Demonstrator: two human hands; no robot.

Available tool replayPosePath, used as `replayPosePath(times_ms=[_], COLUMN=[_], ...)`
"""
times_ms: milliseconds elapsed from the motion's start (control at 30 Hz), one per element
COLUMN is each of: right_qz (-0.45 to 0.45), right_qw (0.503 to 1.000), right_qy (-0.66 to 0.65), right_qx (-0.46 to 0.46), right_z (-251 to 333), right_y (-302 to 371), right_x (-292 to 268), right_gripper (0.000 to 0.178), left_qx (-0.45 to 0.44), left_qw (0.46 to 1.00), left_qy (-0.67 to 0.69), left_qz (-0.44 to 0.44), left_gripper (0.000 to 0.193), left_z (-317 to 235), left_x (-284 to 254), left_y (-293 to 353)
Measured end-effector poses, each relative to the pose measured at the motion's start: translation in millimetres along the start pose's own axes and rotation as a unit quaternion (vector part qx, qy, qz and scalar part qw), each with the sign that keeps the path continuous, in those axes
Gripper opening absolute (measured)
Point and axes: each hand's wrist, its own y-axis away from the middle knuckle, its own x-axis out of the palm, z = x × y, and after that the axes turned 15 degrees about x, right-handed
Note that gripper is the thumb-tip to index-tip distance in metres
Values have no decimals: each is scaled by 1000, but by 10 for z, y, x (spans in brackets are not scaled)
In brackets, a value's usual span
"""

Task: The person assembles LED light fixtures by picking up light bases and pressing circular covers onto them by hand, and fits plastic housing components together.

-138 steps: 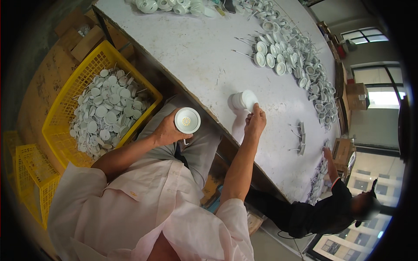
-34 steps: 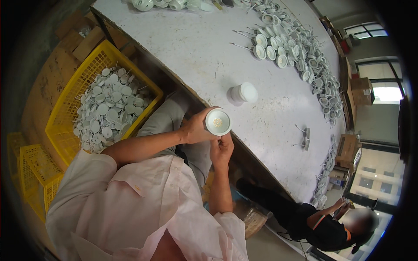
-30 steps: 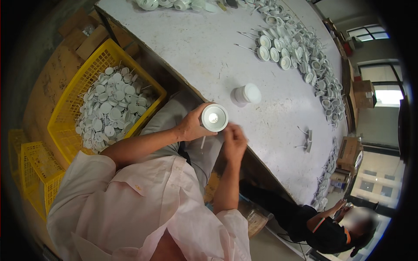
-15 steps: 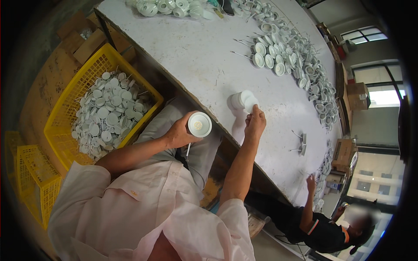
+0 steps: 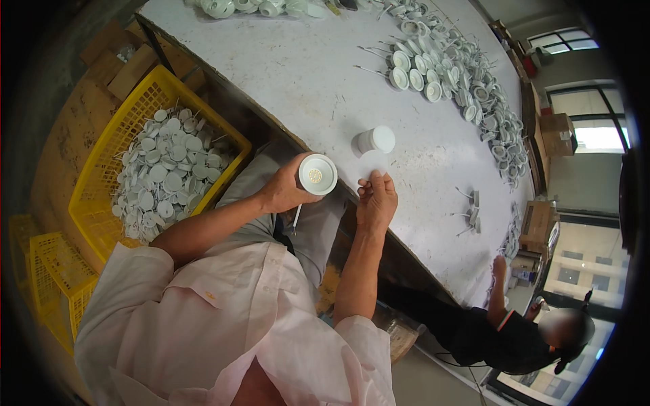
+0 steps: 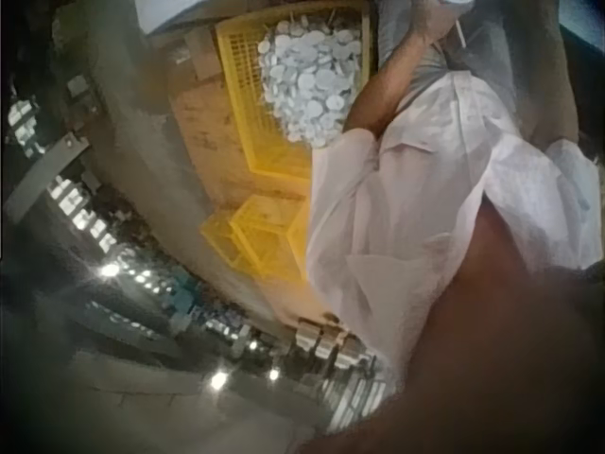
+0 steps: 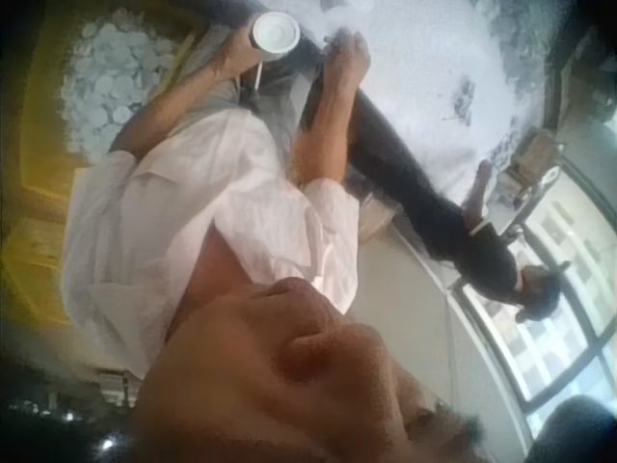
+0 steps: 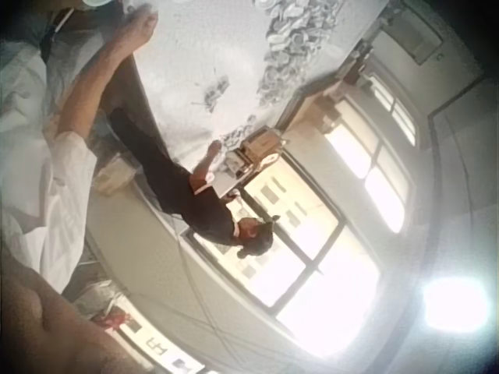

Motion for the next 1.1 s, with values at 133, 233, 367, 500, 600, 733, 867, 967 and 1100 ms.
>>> replayPosePath(times_ms=[133,233,367,500,600,733,867,967,1100], right_qz=[-31,-27,-23,-13,25,21,32,52,86], right_qw=[999,999,996,992,989,985,982,984,985], right_qy=[26,30,74,109,143,168,185,166,130], right_qx=[15,26,52,55,37,28,33,48,69], right_z=[-95,-205,-324,-438,-535,-561,-568,-582,-635], right_y=[70,51,71,84,83,132,148,143,109], right_x=[75,42,66,113,133,241,281,270,248], right_gripper=[9,13,16,19,18,20,25,27,27], left_qx=[0,6,11,0,50,57,47,46,62], left_qw=[1000,1000,994,997,996,996,996,997,996], left_qy=[3,-23,-101,-73,55,-16,-56,-55,-57], left_qz=[3,10,29,40,42,63,42,39,31], left_gripper=[71,71,74,76,77,68,53,48,47], left_z=[-33,18,-44,36,89,79,131,127,166], left_x=[-58,-121,-171,-176,-154,-166,-162,-149,-141], left_y=[-31,-32,-38,-34,-10,9,31,43,63])
